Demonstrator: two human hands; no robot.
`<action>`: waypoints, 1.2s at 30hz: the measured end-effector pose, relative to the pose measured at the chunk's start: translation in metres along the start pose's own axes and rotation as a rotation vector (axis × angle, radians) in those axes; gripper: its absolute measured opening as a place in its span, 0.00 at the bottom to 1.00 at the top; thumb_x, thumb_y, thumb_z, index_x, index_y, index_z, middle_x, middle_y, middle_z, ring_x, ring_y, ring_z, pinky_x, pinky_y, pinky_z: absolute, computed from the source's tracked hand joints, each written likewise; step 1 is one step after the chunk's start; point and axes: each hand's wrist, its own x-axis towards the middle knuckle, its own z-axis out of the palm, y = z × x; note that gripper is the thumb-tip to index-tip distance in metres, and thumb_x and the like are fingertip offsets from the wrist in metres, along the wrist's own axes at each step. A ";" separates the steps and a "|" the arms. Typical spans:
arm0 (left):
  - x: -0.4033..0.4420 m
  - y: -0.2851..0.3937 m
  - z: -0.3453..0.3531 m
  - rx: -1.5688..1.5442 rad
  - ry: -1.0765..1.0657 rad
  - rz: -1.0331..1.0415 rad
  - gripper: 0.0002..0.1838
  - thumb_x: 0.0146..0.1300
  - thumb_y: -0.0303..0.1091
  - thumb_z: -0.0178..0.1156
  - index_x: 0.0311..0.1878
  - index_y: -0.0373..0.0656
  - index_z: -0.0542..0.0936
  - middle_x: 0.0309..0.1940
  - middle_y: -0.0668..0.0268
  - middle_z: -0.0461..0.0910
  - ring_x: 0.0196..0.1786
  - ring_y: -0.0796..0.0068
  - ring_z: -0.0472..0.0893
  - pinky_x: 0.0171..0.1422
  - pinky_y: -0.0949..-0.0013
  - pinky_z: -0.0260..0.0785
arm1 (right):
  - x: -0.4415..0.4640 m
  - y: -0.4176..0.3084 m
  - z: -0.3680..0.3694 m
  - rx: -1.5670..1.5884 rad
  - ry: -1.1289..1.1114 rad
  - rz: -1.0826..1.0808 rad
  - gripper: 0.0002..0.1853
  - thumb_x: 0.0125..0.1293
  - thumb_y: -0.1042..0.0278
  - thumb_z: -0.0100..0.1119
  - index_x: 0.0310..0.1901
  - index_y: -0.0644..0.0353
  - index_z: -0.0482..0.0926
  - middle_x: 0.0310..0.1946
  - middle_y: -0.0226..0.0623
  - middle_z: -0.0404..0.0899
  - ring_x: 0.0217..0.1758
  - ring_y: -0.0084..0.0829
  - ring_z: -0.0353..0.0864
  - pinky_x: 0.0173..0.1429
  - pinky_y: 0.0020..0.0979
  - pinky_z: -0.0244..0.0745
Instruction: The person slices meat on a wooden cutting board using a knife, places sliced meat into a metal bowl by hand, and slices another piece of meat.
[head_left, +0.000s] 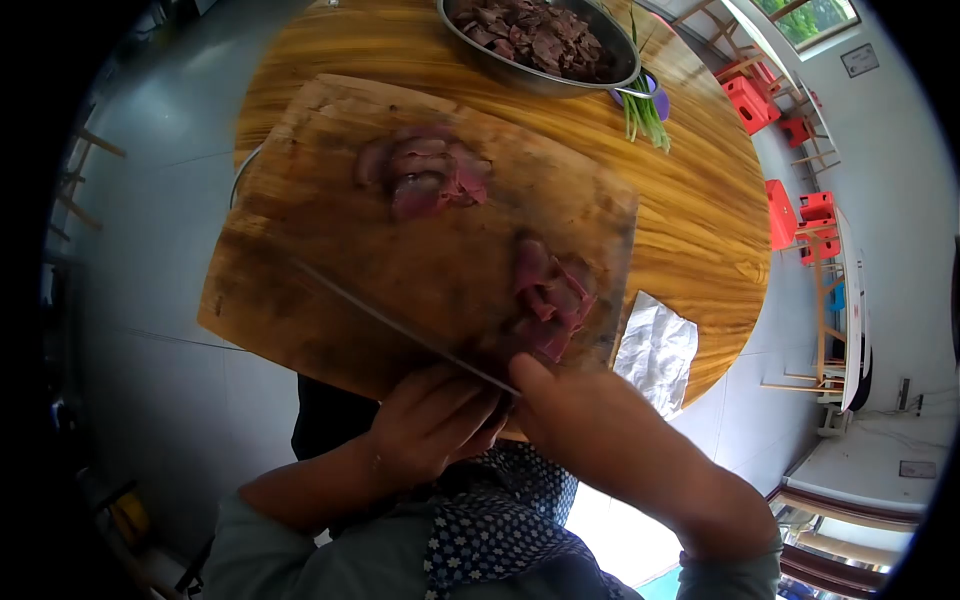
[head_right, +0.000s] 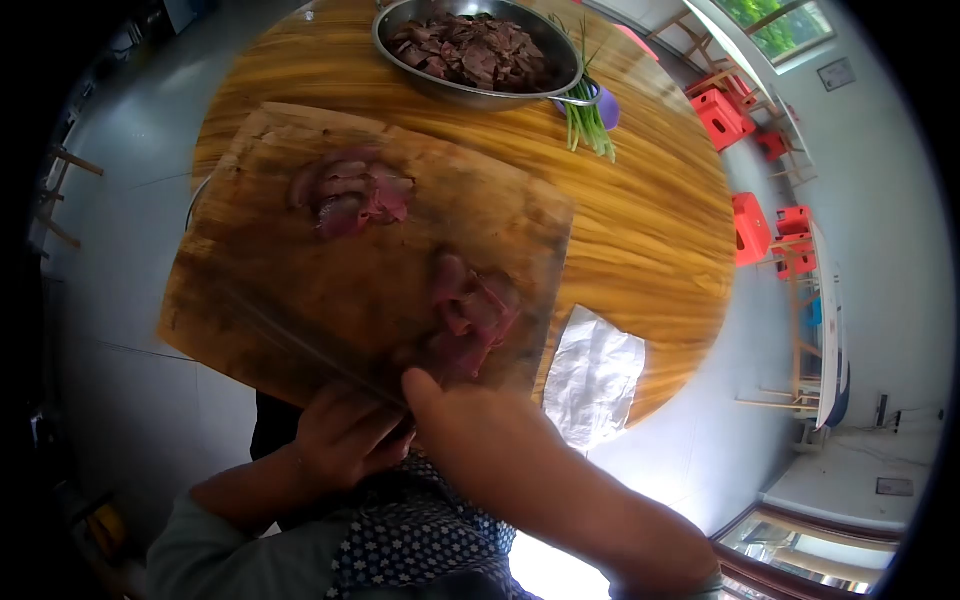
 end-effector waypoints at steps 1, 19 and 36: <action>0.000 0.000 0.000 -0.017 -0.014 0.012 0.18 0.53 0.30 0.75 0.49 0.39 0.86 0.49 0.59 0.84 0.53 0.56 0.84 0.56 0.60 0.81 | 0.006 0.003 0.001 0.023 0.119 -0.077 0.10 0.74 0.63 0.56 0.48 0.59 0.71 0.26 0.55 0.80 0.33 0.57 0.83 0.36 0.51 0.76; 0.001 0.000 0.007 -0.097 0.071 -0.007 0.19 0.51 0.29 0.76 0.48 0.44 0.85 0.44 0.66 0.80 0.45 0.64 0.81 0.47 0.64 0.74 | -0.083 0.042 0.097 1.188 0.701 0.205 0.20 0.76 0.58 0.60 0.55 0.69 0.72 0.24 0.32 0.76 0.20 0.20 0.73 0.25 0.23 0.66; -0.056 -0.020 0.015 -0.681 -0.539 -0.292 0.18 0.76 0.37 0.54 0.64 0.42 0.72 0.56 0.64 0.75 0.61 0.70 0.76 0.69 0.62 0.68 | -0.118 0.020 0.056 0.012 0.517 -0.103 0.15 0.56 0.72 0.67 0.45 0.60 0.78 0.27 0.38 0.72 0.25 0.43 0.76 0.28 0.43 0.69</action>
